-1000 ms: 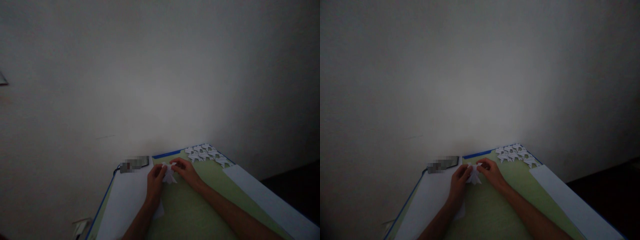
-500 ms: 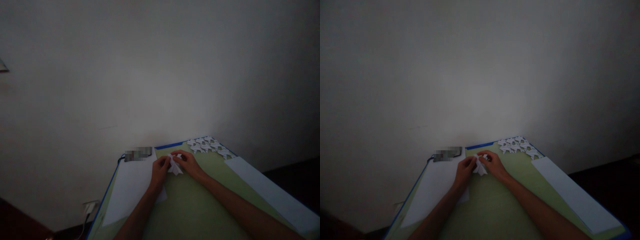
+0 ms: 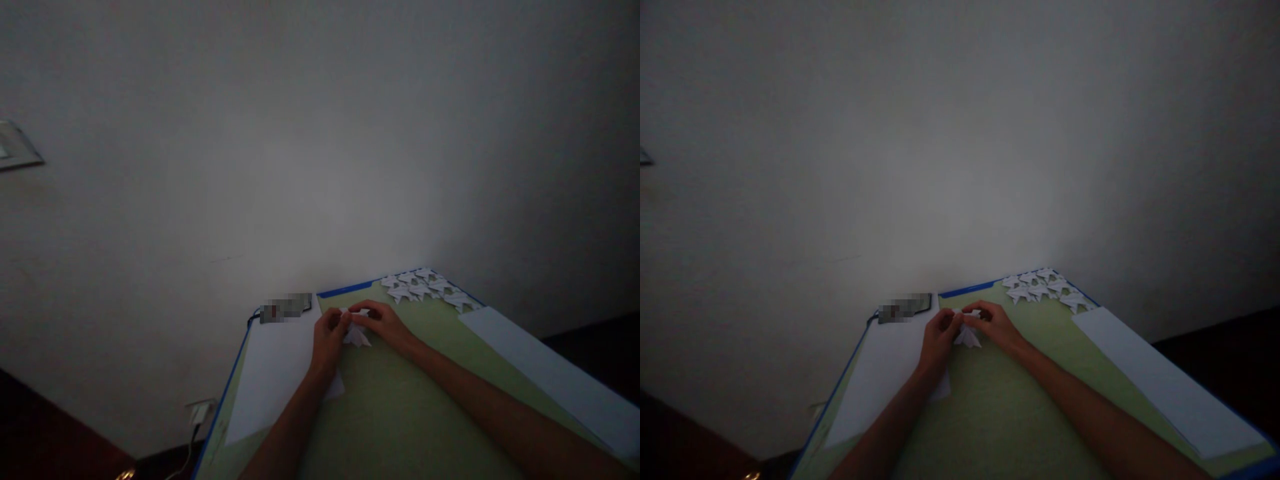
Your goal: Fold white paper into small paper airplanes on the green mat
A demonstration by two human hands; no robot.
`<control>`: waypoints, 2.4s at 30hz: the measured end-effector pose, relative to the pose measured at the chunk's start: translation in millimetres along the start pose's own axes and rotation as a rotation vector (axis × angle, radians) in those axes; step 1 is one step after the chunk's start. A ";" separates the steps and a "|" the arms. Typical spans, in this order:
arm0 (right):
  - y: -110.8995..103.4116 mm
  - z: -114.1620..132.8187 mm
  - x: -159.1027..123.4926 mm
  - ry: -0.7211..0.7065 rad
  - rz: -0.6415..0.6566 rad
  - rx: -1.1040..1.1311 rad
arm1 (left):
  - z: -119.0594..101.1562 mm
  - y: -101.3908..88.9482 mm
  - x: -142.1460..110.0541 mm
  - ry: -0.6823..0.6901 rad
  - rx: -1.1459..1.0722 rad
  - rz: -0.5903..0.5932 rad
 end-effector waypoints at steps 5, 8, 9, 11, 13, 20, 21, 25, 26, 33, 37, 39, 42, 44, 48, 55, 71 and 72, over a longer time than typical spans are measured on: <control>-2.7 6.4 0.9 -0.088 0.016 -0.030 | -11.4 1.7 -4.0 0.111 0.068 -0.041; -5.5 8.8 1.6 -0.248 -0.024 -0.156 | -18.8 3.3 -7.7 0.187 0.151 -0.087; -6.2 8.3 1.6 -0.291 -0.015 -0.191 | -20.9 3.2 -8.8 0.227 0.197 -0.098; -7.8 5.0 1.3 -0.346 0.021 -0.252 | -23.3 2.9 -10.0 0.310 0.324 -0.094; -9.3 0.5 0.6 -0.371 0.069 -0.329 | -21.7 2.2 -9.8 0.343 0.470 -0.056; -5.4 -0.8 -8.7 -0.375 0.268 -0.565 | -10.8 -0.6 -10.6 0.187 0.959 0.065; -4.9 -0.2 -9.4 -0.374 0.279 -0.569 | -11.6 -0.1 -11.6 0.174 1.007 0.086; -8.4 -5.4 -4.9 -0.329 0.191 -0.570 | -18.8 2.6 -15.0 0.169 1.102 0.136; -9.8 -8.3 -2.8 -0.314 0.164 -0.580 | -20.2 3.4 -15.4 0.174 1.114 0.148; -10.1 -13.6 1.3 -0.288 0.188 -0.690 | -18.7 8.3 -16.8 0.210 1.170 0.159; -9.3 -8.3 -0.6 -0.281 0.174 -0.706 | -14.9 9.6 -18.2 0.238 1.201 0.165; -9.2 -9.6 -0.6 -0.262 0.170 -0.699 | -13.7 9.6 -18.5 0.245 1.201 0.167; -9.3 -15.1 -0.7 -0.222 0.152 -0.714 | -13.0 10.5 -18.7 0.263 1.165 0.188; -9.0 -18.3 -1.3 -0.206 0.142 -0.756 | -12.9 11.6 -18.7 0.269 1.144 0.211; -7.4 -20.9 -2.1 -0.182 0.152 -0.830 | -13.5 13.0 -18.3 0.249 1.151 0.233; -6.5 -18.0 -2.6 -0.101 0.162 -0.940 | -13.1 11.7 -18.6 0.265 1.159 0.220; -12.2 -20.1 -4.0 -0.116 0.121 -0.968 | -14.0 10.5 -17.2 0.236 1.159 0.221; -12.6 -20.4 -3.6 -0.117 0.120 -0.964 | -14.4 10.6 -17.0 0.233 1.162 0.220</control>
Point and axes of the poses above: each hand's wrist, its own x-axis towards the middle knuckle, its own y-axis out of the palm, z = x × y, the point moved 3 cm from there along x, towards the middle knuckle, and after that the axes turned 7 degrees about x, right-handed, at the moved point
